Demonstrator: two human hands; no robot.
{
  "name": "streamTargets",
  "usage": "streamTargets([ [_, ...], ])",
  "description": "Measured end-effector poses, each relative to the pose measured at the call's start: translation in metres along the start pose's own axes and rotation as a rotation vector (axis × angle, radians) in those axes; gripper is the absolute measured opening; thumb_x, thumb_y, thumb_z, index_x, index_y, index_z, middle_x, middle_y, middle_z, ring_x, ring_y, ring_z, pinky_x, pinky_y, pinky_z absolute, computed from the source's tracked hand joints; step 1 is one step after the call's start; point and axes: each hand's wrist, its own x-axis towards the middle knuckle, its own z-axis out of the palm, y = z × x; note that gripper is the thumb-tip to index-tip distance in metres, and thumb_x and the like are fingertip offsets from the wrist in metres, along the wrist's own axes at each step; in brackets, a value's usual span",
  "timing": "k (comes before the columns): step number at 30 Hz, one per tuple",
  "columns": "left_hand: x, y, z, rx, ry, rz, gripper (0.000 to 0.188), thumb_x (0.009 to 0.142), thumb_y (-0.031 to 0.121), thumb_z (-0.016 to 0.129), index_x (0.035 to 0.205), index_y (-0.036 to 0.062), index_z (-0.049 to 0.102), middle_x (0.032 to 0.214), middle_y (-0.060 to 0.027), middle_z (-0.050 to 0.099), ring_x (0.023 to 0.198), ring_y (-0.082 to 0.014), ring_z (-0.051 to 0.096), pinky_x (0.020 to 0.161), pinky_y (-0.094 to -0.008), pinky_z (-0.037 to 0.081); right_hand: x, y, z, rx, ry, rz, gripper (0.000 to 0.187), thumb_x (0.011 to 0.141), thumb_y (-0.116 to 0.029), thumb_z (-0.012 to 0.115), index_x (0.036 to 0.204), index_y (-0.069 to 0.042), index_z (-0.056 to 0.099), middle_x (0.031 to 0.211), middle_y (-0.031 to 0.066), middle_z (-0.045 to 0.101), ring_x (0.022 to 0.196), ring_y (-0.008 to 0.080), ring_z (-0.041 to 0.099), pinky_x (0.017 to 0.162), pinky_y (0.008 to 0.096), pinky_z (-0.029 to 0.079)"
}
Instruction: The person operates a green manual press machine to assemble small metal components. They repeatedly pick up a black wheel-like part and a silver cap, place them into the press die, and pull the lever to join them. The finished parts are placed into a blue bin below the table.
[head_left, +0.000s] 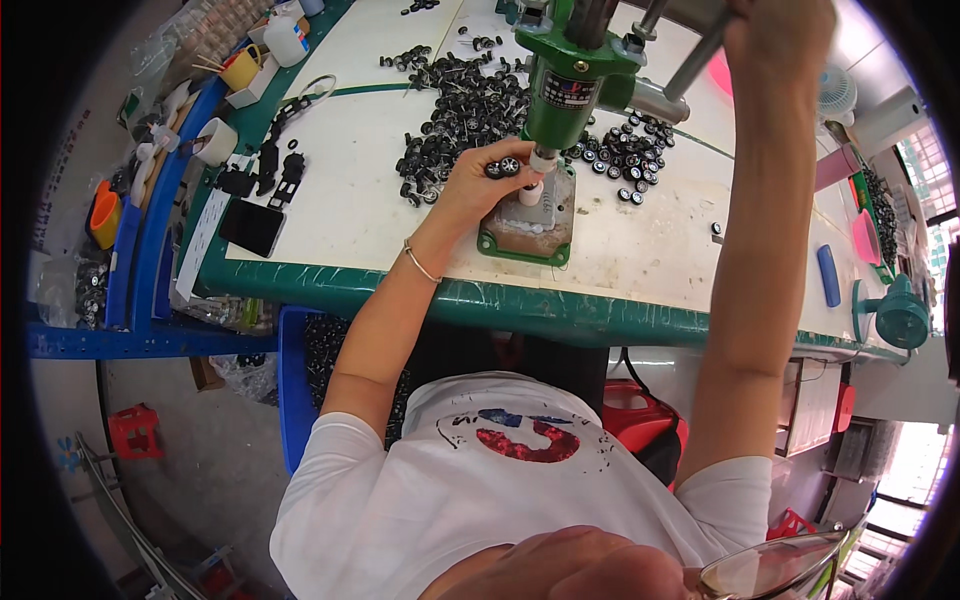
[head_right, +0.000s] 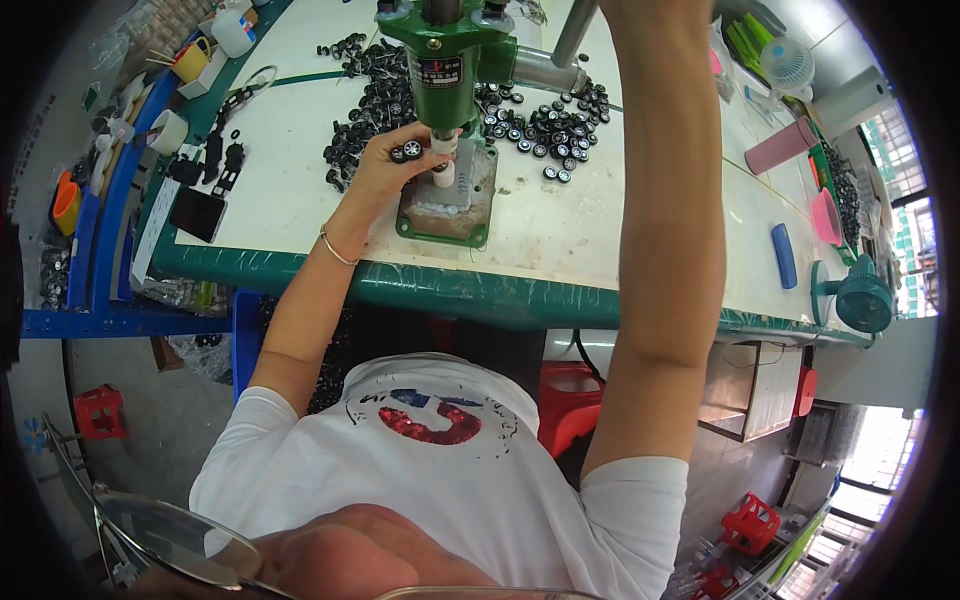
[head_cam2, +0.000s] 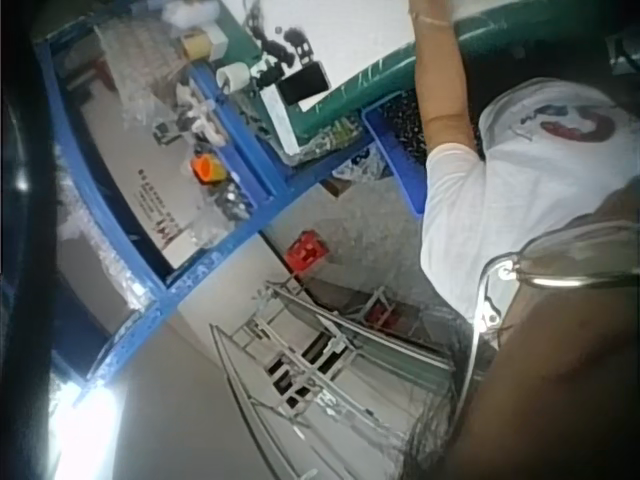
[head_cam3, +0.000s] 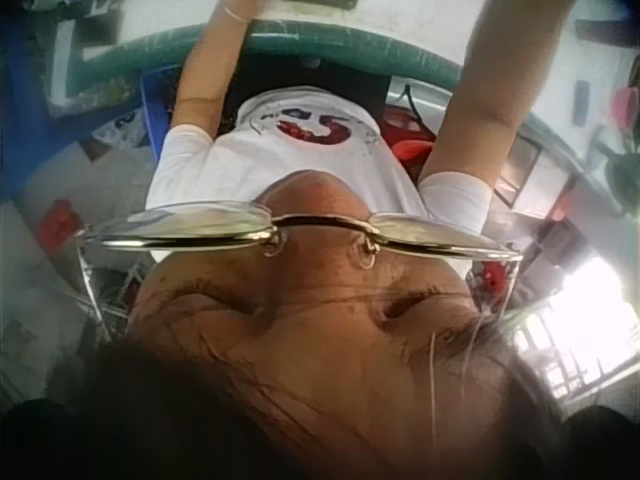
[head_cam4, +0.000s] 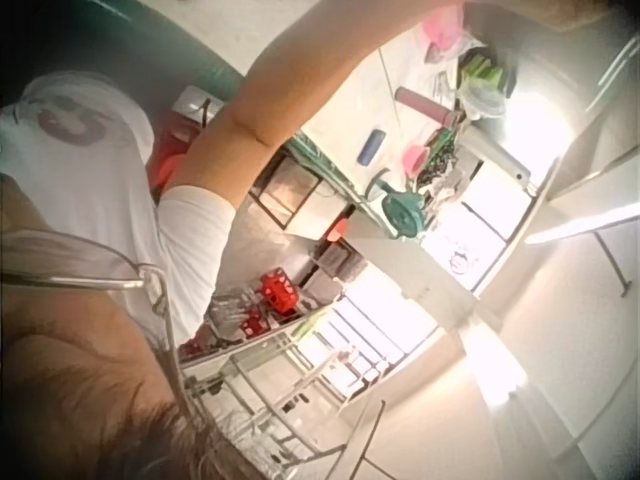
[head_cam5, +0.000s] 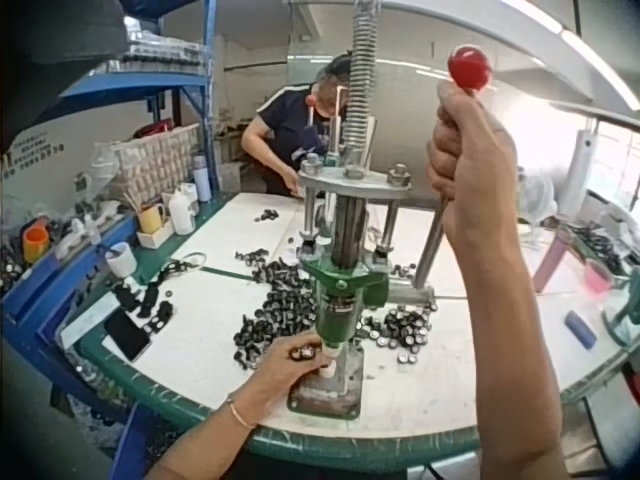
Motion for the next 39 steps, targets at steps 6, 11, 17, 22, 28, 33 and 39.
streamTargets([
  [6, 0.000, 0.004, -0.012, -0.173, 0.189, -0.054, 0.025, 0.086, 0.006, 0.067, 0.110, 0.0018, 0.062, 0.091, -0.0036, 0.064, 0.086, -0.0111, 0.061, 0.078, -0.0250, 0.049, 0.051, 0.070, -0.046, 0.131, -0.089, 0.362, 0.020, 0.094, -0.026, 0.059, 0.085, -0.010, 0.053, 0.058, -0.0085, 0.035, 0.042, 0.0018, 0.029, 0.037, 0.0184, 0.020],
  [11, -0.020, 0.010, -0.037, -0.144, 0.275, -0.121, 0.029, 0.086, 0.007, 0.067, 0.113, 0.0017, 0.060, 0.081, -0.0009, 0.059, 0.067, -0.0079, 0.055, 0.064, -0.0214, 0.046, 0.001, 0.056, -0.047, 0.101, -0.057, 0.469, 0.027, 0.096, -0.033, 0.051, 0.084, -0.009, 0.055, 0.070, -0.0006, 0.048, 0.058, 0.0100, 0.044, 0.054, 0.0246, 0.033],
  [17, -0.042, 0.007, -0.044, 0.104, 0.187, -0.316, 0.026, 0.082, 0.006, 0.069, 0.107, -0.0002, 0.064, 0.074, 0.0007, 0.058, 0.057, -0.0064, 0.052, 0.052, -0.0218, 0.042, -0.103, 0.115, -0.152, -0.522, -0.158, 0.643, 0.024, 0.092, -0.024, 0.058, 0.095, -0.002, 0.066, 0.073, 0.0024, 0.059, 0.061, 0.0084, 0.052, 0.055, 0.0239, 0.040],
  [22, -0.053, -0.002, -0.046, -0.006, 0.232, -0.340, 0.026, 0.086, 0.006, 0.059, 0.111, -0.0012, 0.064, 0.074, -0.0009, 0.060, 0.058, -0.0085, 0.056, 0.053, -0.0214, 0.046, -0.190, 0.127, -0.186, -1.064, -0.497, 0.421, 0.021, 0.085, -0.020, 0.066, 0.100, -0.005, 0.065, 0.094, 0.0102, 0.060, 0.077, 0.0223, 0.059, 0.070, 0.0340, 0.048],
  [28, -0.057, -0.002, -0.053, 0.141, 0.165, -0.411, 0.027, 0.077, 0.006, 0.065, 0.104, 0.0024, 0.066, 0.080, -0.0009, 0.060, 0.061, -0.0090, 0.056, 0.055, -0.0230, 0.046, -0.208, 0.120, -0.168, -1.174, -0.476, 0.294, 0.015, 0.086, -0.017, 0.064, 0.096, -0.006, 0.066, 0.099, 0.0108, 0.059, 0.094, 0.0291, 0.056, 0.079, 0.0374, 0.046],
  [33, -0.061, -0.023, -0.052, 0.691, 0.304, -0.161, 0.017, 0.078, 0.014, 0.067, 0.090, 0.0037, 0.062, 0.077, -0.0083, 0.064, 0.066, -0.0234, 0.062, 0.064, -0.0360, 0.050, -0.214, 0.125, -0.167, -1.130, -0.440, 0.284, 0.013, 0.085, -0.013, 0.065, 0.093, -0.004, 0.066, 0.099, 0.0117, 0.059, 0.094, 0.0293, 0.057, 0.079, 0.0375, 0.047],
  [39, -0.047, -0.008, -0.033, 1.037, 0.339, -0.321, 0.029, 0.080, 0.031, 0.069, 0.090, 0.0035, 0.064, 0.079, -0.0166, 0.068, 0.078, -0.0339, 0.067, 0.071, -0.0430, 0.052, -0.216, 0.120, -0.164, -1.123, -0.424, 0.243, 0.013, 0.084, -0.011, 0.066, 0.094, -0.003, 0.066, 0.100, 0.0137, 0.058, 0.089, 0.0286, 0.059, 0.076, 0.0364, 0.049],
])
